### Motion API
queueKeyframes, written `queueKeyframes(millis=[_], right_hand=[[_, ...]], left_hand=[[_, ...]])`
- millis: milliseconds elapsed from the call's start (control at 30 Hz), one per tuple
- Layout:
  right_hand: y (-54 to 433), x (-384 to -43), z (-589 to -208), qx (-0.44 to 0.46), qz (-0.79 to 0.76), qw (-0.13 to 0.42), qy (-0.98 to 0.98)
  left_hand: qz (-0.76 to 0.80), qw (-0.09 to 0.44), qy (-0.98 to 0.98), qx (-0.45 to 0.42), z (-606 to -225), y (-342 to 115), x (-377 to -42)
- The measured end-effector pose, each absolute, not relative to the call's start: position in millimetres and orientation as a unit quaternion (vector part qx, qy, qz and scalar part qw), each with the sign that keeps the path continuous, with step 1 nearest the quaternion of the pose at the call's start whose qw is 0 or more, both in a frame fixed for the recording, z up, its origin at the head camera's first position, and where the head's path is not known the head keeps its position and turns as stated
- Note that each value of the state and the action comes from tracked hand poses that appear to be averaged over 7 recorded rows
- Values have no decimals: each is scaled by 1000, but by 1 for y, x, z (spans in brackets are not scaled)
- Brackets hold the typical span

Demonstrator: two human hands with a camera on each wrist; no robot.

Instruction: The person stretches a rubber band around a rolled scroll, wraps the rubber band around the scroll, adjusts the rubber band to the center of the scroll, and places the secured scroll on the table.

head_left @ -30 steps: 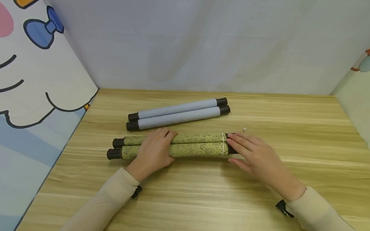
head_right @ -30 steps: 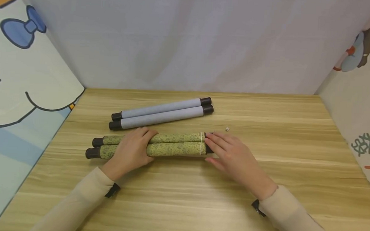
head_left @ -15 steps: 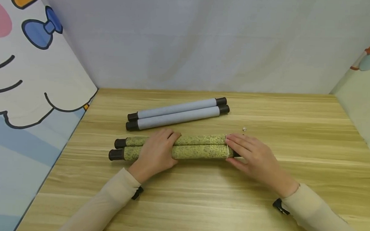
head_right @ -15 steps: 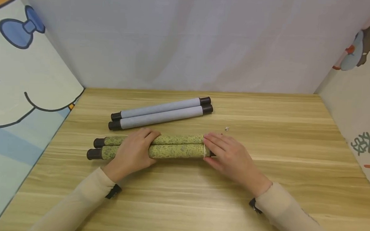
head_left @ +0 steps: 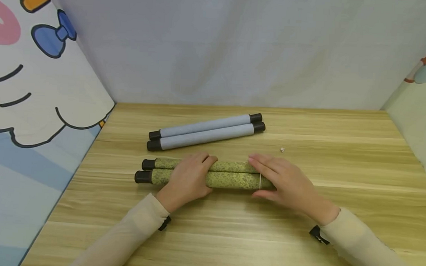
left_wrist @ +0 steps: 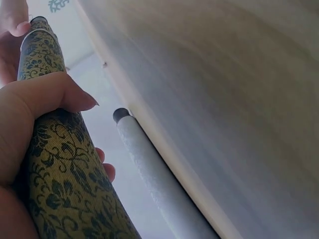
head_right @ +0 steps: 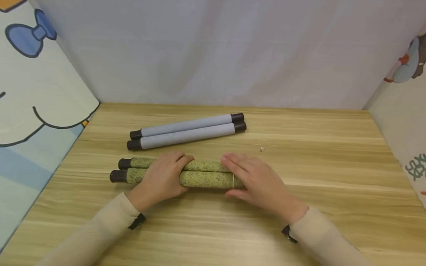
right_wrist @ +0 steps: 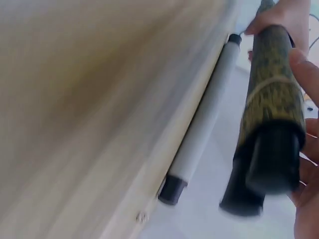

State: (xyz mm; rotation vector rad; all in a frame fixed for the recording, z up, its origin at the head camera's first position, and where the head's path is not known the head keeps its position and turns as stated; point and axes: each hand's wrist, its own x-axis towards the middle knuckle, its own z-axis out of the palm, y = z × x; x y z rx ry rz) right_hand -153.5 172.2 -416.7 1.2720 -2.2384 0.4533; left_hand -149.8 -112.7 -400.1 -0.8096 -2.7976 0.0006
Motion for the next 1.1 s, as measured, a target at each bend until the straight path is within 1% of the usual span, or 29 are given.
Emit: queueKeyframes(millis=[133,333,733,1100], right_hand=[[183,-155,-414,463,163,286,-823],[193,-153,-417,455,152,306,-822],[193,-157,-423,473,163,341,-796],[180,-155,-426,469,176,316,-805]], left_hand=[[0,102,-960,-259,-399,-117,-151],[0,93,-963,-253,-398,-122,-151],[-5,116,-960,-254,-399,-125,-153],[6,127,-955,-268,-398,-115,-150]])
